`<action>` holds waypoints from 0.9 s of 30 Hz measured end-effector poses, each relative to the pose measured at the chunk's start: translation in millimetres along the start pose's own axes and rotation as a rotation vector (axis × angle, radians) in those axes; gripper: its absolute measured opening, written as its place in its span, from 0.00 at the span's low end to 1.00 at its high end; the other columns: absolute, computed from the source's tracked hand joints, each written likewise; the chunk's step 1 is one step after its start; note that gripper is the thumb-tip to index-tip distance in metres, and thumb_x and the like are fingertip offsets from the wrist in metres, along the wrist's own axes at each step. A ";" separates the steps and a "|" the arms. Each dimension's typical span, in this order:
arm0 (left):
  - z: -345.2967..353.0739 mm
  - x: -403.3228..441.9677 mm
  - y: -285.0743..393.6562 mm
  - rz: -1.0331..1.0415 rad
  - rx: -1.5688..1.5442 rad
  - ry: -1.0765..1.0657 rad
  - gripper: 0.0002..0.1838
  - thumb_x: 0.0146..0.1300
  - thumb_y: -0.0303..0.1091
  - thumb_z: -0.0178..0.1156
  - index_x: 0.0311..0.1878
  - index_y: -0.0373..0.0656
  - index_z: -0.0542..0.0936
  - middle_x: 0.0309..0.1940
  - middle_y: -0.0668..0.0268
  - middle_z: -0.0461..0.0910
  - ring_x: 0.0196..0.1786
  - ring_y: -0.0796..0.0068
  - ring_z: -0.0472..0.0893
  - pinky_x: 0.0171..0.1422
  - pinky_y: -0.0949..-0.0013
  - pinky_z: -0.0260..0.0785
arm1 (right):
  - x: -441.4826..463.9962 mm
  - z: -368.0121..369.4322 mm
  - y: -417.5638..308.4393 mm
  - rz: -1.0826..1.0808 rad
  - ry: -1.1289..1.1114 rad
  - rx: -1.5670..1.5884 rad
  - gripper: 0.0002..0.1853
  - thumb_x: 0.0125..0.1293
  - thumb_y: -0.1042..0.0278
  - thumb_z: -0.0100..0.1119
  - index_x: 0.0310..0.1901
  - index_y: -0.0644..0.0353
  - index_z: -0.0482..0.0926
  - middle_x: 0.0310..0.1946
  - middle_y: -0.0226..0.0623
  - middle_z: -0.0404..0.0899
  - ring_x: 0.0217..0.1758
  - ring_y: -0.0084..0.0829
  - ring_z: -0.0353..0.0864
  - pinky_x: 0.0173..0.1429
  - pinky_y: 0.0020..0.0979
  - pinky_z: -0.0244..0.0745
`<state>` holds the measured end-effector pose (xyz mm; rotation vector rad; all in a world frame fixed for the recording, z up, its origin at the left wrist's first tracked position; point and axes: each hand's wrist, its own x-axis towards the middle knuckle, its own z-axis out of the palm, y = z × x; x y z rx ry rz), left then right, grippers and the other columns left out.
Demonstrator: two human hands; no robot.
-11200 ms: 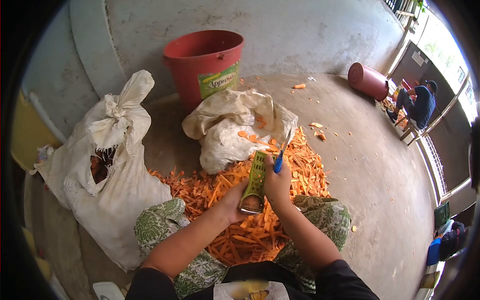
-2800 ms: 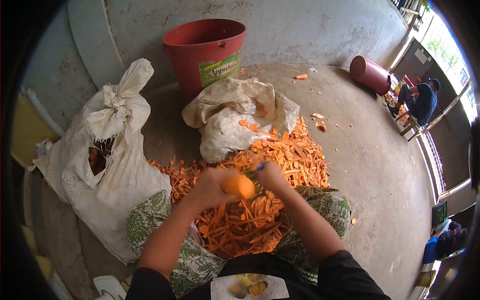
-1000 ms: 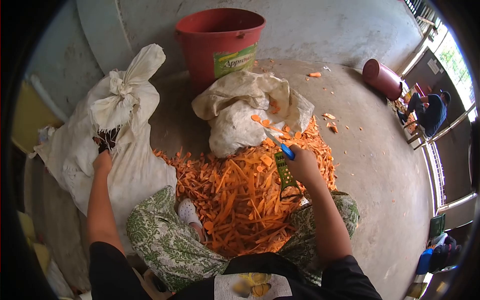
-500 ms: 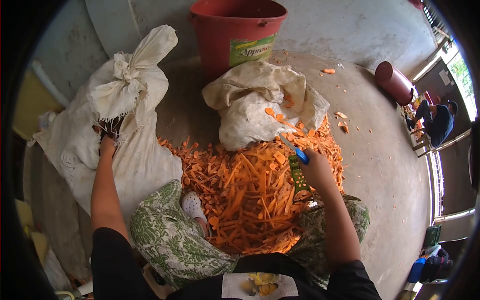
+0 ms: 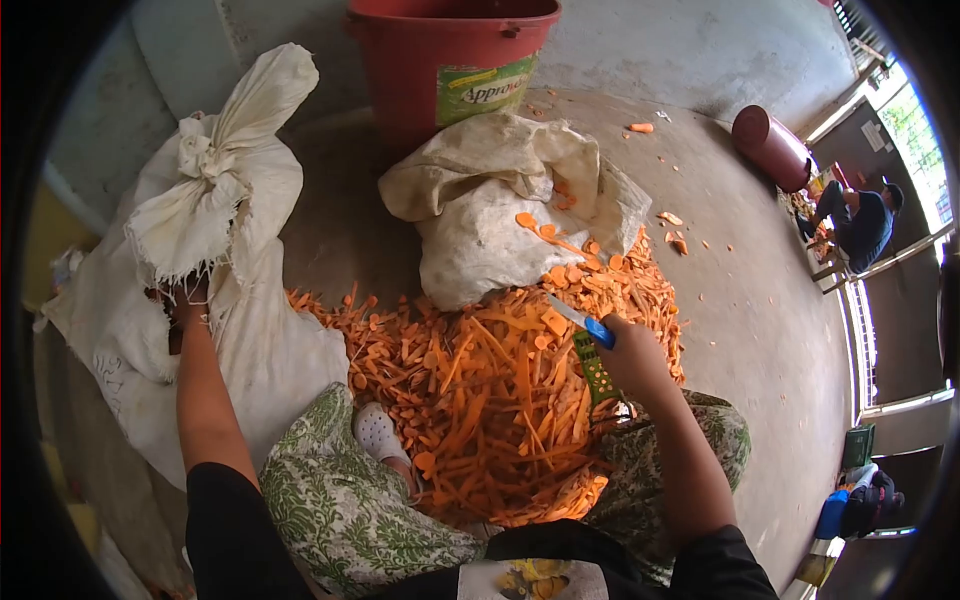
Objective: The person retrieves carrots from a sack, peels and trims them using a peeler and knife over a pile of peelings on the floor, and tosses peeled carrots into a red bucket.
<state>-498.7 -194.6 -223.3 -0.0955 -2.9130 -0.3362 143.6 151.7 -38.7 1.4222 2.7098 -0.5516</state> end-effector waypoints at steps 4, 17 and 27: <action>-12.7 -15.4 16.2 0.065 0.114 0.080 0.31 0.52 0.65 0.47 0.53 0.55 0.73 0.50 0.58 0.73 0.52 0.50 0.72 0.53 0.50 0.64 | 3.4 0.4 0.4 -0.014 -0.003 -0.016 0.08 0.54 0.65 0.56 0.30 0.59 0.71 0.20 0.45 0.74 0.27 0.47 0.75 0.32 0.45 0.68; -214.0 -169.2 74.3 -0.244 -1.992 -0.773 0.23 0.51 0.27 0.49 0.54 0.36 0.67 0.48 0.55 0.71 0.43 0.63 0.74 0.54 0.61 0.68 | -26.4 -26.0 -0.1 -0.024 0.078 0.151 0.10 0.56 0.63 0.55 0.32 0.61 0.72 0.23 0.48 0.74 0.29 0.49 0.74 0.34 0.42 0.67; -331.1 -372.9 227.9 -0.196 -1.831 -1.732 0.22 0.63 0.54 0.44 0.41 0.42 0.68 0.26 0.67 0.68 0.27 0.75 0.72 0.27 0.71 0.66 | -56.9 -47.5 -23.7 -0.124 0.266 0.995 0.14 0.62 0.60 0.53 0.27 0.62 0.70 0.16 0.24 0.63 0.20 0.18 0.60 0.25 0.24 0.57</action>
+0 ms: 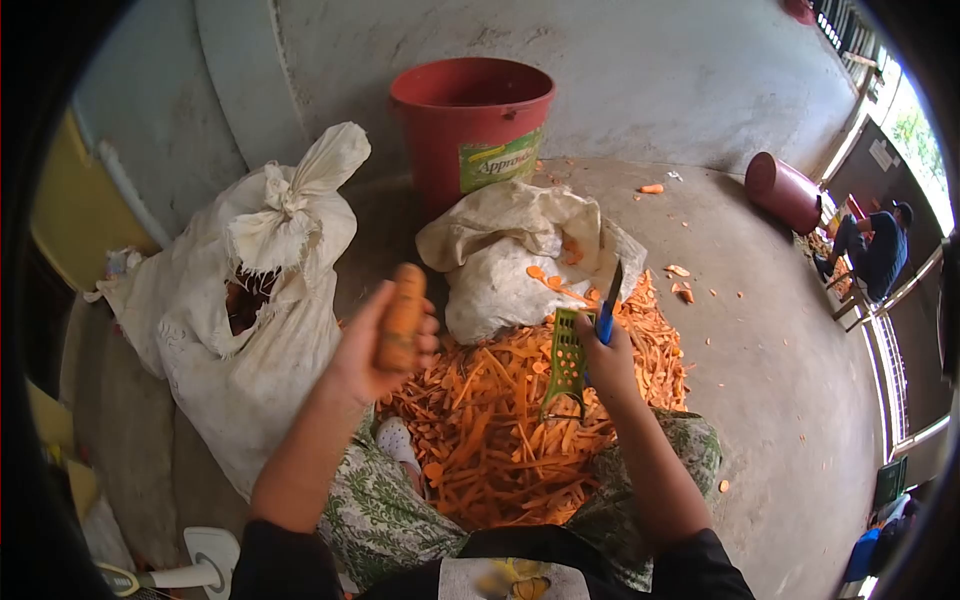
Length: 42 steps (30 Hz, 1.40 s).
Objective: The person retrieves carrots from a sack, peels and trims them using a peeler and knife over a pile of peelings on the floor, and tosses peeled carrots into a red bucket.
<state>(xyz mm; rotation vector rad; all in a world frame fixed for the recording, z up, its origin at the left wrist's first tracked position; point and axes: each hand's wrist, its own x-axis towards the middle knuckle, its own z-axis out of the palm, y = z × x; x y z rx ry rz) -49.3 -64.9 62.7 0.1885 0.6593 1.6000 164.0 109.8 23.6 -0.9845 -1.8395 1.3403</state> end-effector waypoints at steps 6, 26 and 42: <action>37.4 43.2 -103.4 -0.239 -0.043 0.140 0.20 0.65 0.51 0.42 0.42 0.43 0.71 0.29 0.67 0.74 0.29 0.73 0.74 0.31 0.70 0.69 | -23.8 8.5 -39.5 -0.032 0.143 0.413 0.12 0.65 0.59 0.50 0.31 0.61 0.71 0.19 0.22 0.65 0.22 0.14 0.61 0.26 0.20 0.58; 34.7 39.2 -139.7 -0.478 0.240 0.119 0.20 0.67 0.51 0.38 0.45 0.43 0.69 0.32 0.67 0.73 0.27 0.78 0.75 0.29 0.73 0.71 | 58.5 -39.6 64.0 0.114 0.684 -0.082 0.14 0.65 0.60 0.46 0.31 0.63 0.74 0.16 0.34 0.69 0.18 0.28 0.66 0.25 0.32 0.62; 25.7 33.6 -137.2 -0.407 0.287 0.007 0.22 0.68 0.49 0.35 0.48 0.40 0.68 0.33 0.61 0.75 0.34 0.73 0.77 0.33 0.69 0.71 | 42.0 -29.1 17.0 -0.002 0.622 -0.234 0.14 0.67 0.59 0.45 0.34 0.60 0.76 0.19 0.30 0.73 0.18 0.20 0.67 0.22 0.27 0.60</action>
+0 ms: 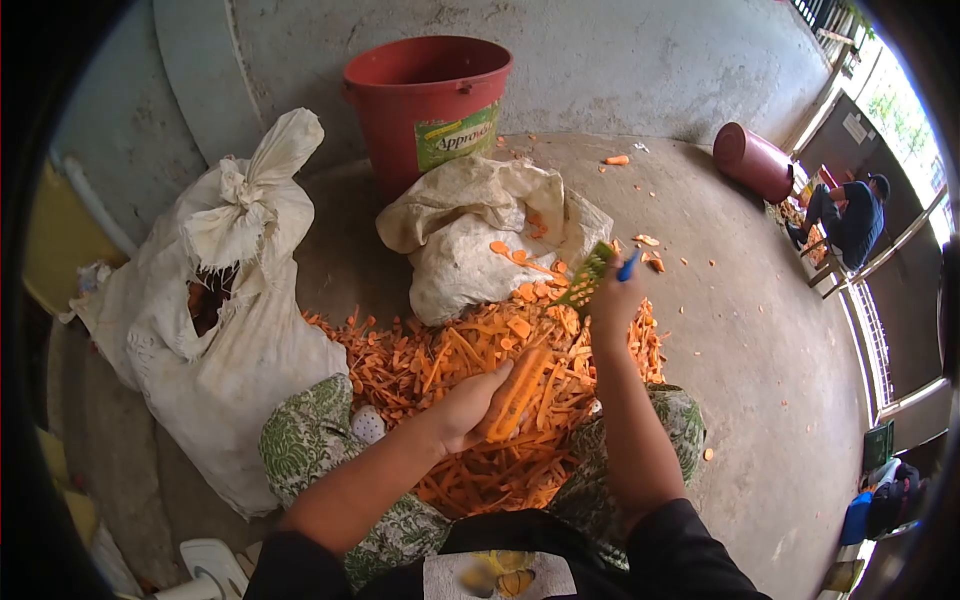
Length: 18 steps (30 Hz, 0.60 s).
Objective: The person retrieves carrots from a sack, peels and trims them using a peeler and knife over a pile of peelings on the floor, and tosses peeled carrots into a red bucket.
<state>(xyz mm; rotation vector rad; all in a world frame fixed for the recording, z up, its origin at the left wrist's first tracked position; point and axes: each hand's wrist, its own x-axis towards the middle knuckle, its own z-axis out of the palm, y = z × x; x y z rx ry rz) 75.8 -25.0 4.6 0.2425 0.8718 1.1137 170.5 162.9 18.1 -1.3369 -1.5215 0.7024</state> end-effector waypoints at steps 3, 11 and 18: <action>-10.1 6.7 3.0 0.028 -0.066 0.022 0.24 0.68 0.51 0.36 0.50 0.39 0.68 0.33 0.62 0.75 0.33 0.73 0.76 0.33 0.68 0.71 | -21.4 -7.2 -13.0 0.114 -0.125 0.241 0.14 0.67 0.59 0.45 0.33 0.60 0.75 0.18 0.30 0.72 0.17 0.20 0.64 0.22 0.26 0.60; -16.0 12.6 -3.9 -0.007 -0.039 -0.145 0.21 0.68 0.50 0.36 0.44 0.41 0.69 0.30 0.65 0.73 0.32 0.77 0.75 0.29 0.74 0.68 | -63.2 4.6 -20.7 -0.179 -0.171 -0.046 0.12 0.65 0.63 0.47 0.33 0.64 0.73 0.18 0.43 0.74 0.18 0.37 0.73 0.25 0.35 0.64; 2.1 3.8 8.6 -0.048 -0.142 0.004 0.21 0.68 0.51 0.36 0.42 0.43 0.70 0.30 0.66 0.72 0.28 0.77 0.74 0.30 0.71 0.69 | -49.0 -12.1 -33.9 -0.020 -0.161 0.293 0.17 0.67 0.59 0.45 0.27 0.63 0.72 0.16 0.25 0.67 0.17 0.17 0.59 0.21 0.22 0.56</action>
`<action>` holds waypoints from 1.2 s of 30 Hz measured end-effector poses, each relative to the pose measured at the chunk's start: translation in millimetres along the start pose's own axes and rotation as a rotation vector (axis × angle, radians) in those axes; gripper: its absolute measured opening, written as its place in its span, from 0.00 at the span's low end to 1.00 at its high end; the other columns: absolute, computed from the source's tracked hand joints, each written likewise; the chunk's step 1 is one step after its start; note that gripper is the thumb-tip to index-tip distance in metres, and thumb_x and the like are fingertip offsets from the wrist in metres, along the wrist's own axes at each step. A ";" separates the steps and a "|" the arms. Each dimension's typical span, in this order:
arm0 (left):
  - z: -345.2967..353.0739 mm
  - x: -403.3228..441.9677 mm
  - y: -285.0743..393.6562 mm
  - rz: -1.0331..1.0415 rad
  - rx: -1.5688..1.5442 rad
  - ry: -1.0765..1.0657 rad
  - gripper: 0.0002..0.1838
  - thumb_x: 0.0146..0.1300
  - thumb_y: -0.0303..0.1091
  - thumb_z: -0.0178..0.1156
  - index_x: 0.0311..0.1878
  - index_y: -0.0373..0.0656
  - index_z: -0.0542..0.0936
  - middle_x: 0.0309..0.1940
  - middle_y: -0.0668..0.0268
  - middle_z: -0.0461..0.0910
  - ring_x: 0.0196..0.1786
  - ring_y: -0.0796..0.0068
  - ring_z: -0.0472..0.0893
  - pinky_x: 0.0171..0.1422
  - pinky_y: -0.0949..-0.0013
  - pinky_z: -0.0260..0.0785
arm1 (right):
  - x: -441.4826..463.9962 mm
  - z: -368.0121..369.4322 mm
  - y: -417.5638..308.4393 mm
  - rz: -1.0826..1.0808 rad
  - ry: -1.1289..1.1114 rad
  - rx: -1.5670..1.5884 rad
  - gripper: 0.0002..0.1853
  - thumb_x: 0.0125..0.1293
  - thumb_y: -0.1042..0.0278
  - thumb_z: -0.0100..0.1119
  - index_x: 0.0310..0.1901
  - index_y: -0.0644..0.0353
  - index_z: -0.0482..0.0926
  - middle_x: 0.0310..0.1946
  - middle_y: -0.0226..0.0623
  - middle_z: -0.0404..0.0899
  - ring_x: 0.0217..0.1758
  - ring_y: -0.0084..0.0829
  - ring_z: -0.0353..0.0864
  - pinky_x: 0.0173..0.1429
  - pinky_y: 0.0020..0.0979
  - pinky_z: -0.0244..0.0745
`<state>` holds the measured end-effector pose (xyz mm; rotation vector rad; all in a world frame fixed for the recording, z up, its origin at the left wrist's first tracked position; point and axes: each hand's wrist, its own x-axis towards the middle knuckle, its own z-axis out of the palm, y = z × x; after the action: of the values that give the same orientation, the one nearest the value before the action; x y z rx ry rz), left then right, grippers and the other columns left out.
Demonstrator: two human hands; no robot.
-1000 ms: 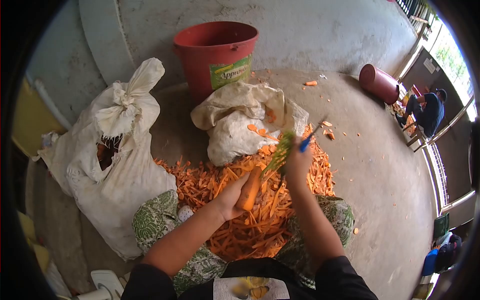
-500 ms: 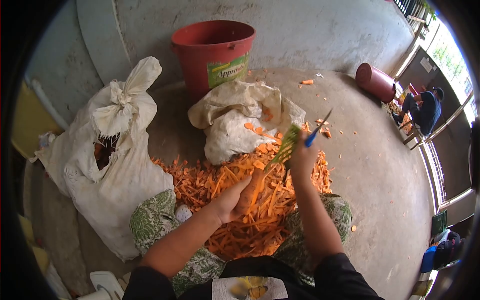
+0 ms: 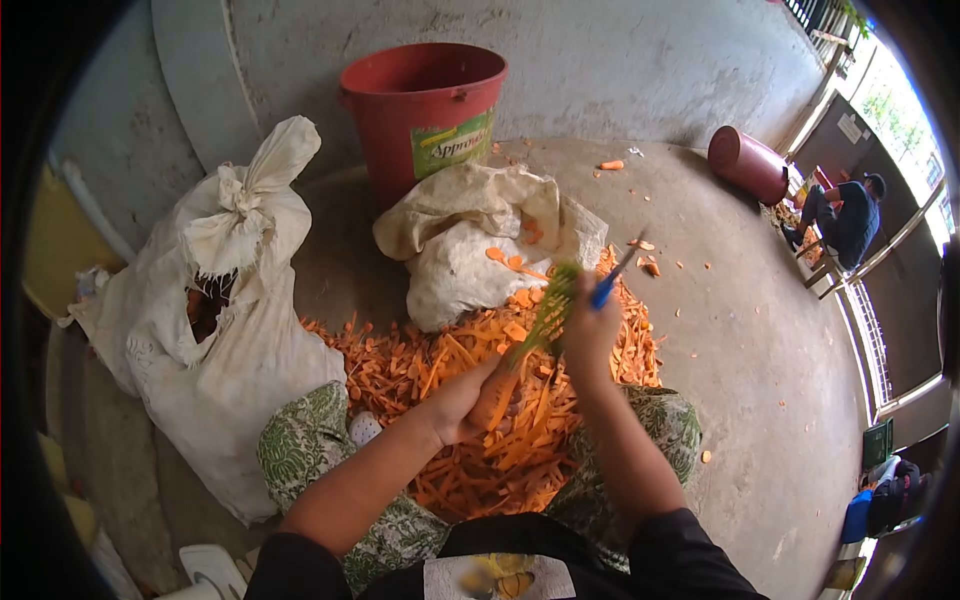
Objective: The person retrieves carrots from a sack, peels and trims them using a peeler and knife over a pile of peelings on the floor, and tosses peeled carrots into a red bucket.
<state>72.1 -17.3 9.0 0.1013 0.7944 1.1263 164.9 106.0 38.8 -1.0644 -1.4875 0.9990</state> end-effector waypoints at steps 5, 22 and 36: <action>-24.4 9.5 -4.5 0.093 0.144 -0.103 0.19 0.67 0.48 0.37 0.47 0.47 0.71 0.34 0.66 0.73 0.35 0.75 0.74 0.34 0.70 0.70 | -42.8 14.3 10.3 -0.235 -0.185 -0.244 0.10 0.63 0.64 0.49 0.33 0.64 0.72 0.20 0.50 0.74 0.23 0.49 0.73 0.29 0.39 0.68; -7.9 7.0 -5.8 0.182 0.022 -0.085 0.18 0.66 0.48 0.39 0.44 0.44 0.70 0.29 0.65 0.74 0.30 0.75 0.75 0.32 0.70 0.70 | -23.5 14.9 11.9 -0.222 -0.064 -0.290 0.08 0.60 0.67 0.53 0.32 0.63 0.71 0.16 0.49 0.71 0.20 0.45 0.74 0.24 0.38 0.64; -40.4 17.2 -9.8 0.126 -0.070 -0.332 0.16 0.67 0.45 0.40 0.48 0.45 0.70 0.34 0.64 0.75 0.32 0.77 0.76 0.31 0.70 0.69 | -32.2 17.3 11.8 -0.182 -0.138 -0.251 0.09 0.61 0.65 0.52 0.34 0.64 0.72 0.18 0.47 0.72 0.20 0.45 0.73 0.25 0.37 0.63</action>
<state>58.1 -19.8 -33.7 0.2755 0.4573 1.2161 152.6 77.1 16.7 -1.0281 -1.8244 0.7841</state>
